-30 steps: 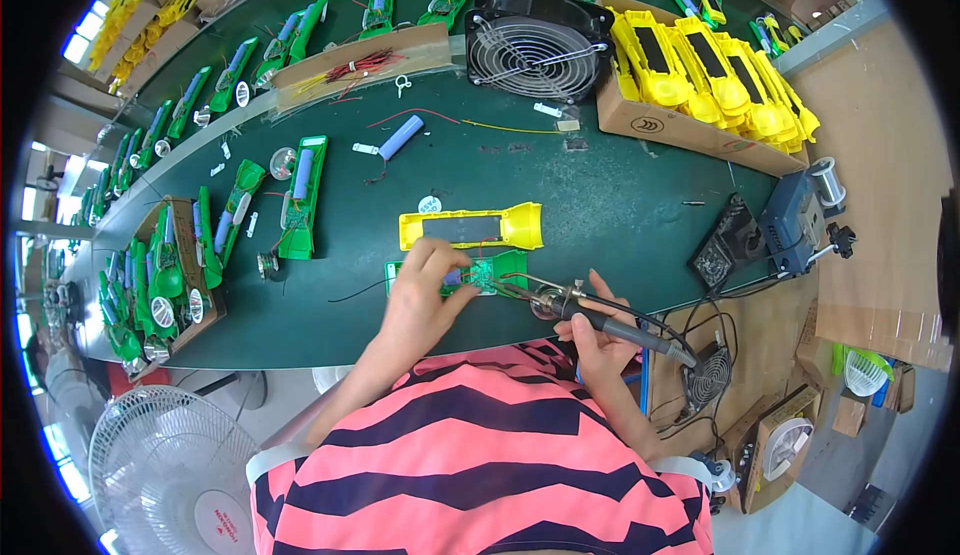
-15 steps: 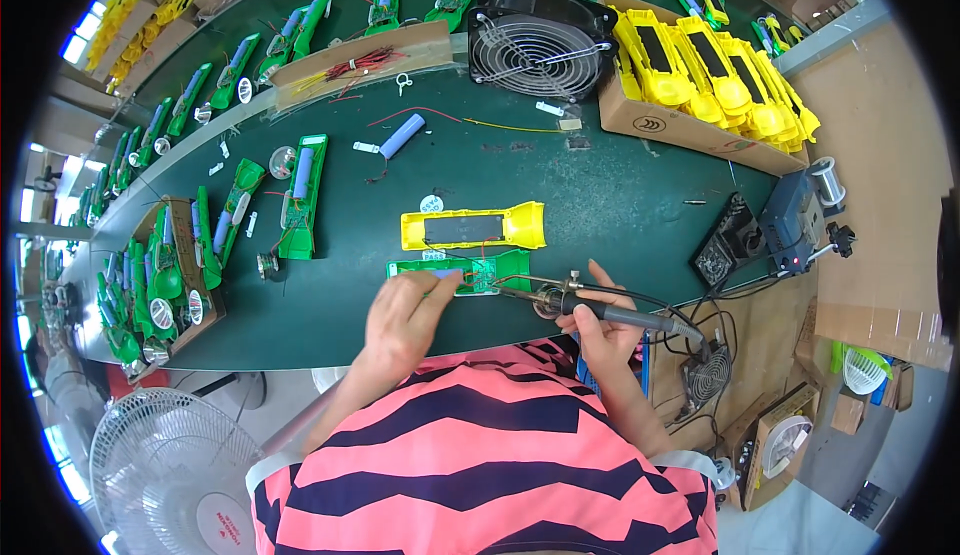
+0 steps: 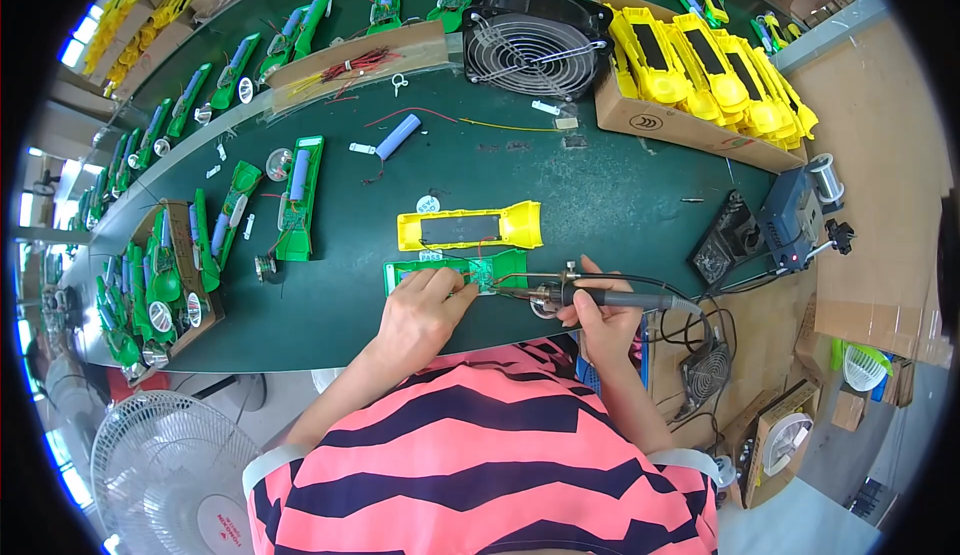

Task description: Soldering electronic components onto circuit boards for flashlights on an assembly line.

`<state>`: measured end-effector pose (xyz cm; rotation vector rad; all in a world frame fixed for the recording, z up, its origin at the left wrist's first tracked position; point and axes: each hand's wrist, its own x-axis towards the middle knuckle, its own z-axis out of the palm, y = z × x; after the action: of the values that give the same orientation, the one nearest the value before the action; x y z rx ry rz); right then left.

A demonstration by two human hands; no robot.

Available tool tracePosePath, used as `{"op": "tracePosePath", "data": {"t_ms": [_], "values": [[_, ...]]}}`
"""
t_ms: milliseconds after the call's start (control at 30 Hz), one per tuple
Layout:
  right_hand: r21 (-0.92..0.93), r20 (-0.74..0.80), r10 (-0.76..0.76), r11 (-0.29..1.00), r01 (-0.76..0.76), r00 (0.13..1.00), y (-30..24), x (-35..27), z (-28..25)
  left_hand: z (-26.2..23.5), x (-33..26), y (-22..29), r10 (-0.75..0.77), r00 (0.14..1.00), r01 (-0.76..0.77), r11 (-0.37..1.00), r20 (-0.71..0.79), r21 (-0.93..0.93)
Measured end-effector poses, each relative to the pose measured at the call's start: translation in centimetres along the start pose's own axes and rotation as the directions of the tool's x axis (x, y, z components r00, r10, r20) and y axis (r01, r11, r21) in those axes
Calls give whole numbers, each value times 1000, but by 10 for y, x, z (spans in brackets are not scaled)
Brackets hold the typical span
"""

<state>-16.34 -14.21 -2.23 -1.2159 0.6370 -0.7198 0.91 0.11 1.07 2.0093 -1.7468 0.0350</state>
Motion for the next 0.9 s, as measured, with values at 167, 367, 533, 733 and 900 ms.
{"op": "tracePosePath", "data": {"t_ms": [167, 367, 533, 733, 900], "values": [[-22, 36, 51, 999, -50, 998, 0, 3, 4, -2, 1, -1, -1, 999, 1, 1000, 38, 2], [-27, 15, 80, 997, -79, 997, 3, 6, 6, -1, 2, -2, -21, 998, 22, 1000, 54, -18], [-34, 13, 11, 999, -11, 1000, 4, 7, 7, -3, 4, -2, -26, 999, 28, 999, 48, -29], [50, 31, 40, 998, -42, 999, 3, 7, 1, -2, 7, -1, -37, 999, 38, 999, 37, -27], [97, -49, 3, 995, 2, 999, -5, 4, 2, -1, 8, 0, -37, 999, 37, 999, 40, -10]]}}
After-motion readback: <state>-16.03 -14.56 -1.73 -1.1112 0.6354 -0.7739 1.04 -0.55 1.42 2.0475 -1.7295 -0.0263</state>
